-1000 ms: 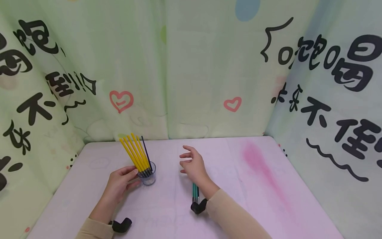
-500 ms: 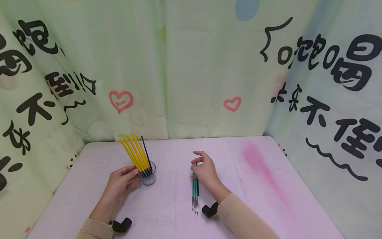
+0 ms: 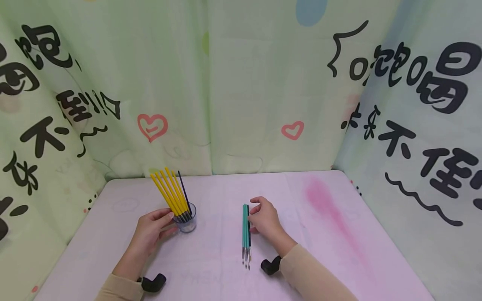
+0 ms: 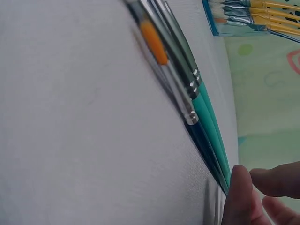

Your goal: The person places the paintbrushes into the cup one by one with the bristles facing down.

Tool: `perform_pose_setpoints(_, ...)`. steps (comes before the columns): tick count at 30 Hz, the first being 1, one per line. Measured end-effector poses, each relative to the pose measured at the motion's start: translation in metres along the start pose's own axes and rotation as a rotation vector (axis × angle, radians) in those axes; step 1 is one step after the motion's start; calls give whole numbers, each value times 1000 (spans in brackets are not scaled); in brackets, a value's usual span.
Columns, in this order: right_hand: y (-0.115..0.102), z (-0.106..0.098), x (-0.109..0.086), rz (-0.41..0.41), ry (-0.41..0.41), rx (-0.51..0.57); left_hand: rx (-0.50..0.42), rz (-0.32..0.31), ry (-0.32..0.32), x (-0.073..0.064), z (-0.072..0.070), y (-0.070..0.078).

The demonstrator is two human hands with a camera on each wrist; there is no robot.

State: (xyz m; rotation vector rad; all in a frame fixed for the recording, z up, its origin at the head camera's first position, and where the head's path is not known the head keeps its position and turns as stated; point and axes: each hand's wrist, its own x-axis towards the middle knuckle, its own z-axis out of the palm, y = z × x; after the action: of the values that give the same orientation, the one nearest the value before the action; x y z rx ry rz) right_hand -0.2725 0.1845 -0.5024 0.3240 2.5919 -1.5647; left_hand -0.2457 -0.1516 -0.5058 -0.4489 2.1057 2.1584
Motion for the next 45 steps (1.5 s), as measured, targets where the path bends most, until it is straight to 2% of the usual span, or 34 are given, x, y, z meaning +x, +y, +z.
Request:
perform_pose_setpoints(7, 3, 3, 1, -4, -2, -92, 0, -3, 2, 0, 1, 0)
perform_pose_setpoints(15, 7, 6, 2, -103, 40, -231, 6, -1, -2, -1, 1, 0)
perform_pose_setpoints(20, 6, 7, 4, -94, 53, -266, 8, -1, 1, -1, 0, 0)
perform_pose_setpoints(25, 1, 7, 4, -115, 51, -348, 4, 7, -4, -1, 1, 1)
perform_pose_setpoints(36, -8, 11, 6, -39, 82, -481, -2, -5, 3, -1, 0, 0)
perform_pose_setpoints(39, -10, 11, 7, -49, 76, -524, -1, -6, -1, -1, 0, 0)
perform_pose_setpoints(45, -14, 11, 9, -42, 48, -538, -6, -7, 1, 1, 0, 0)
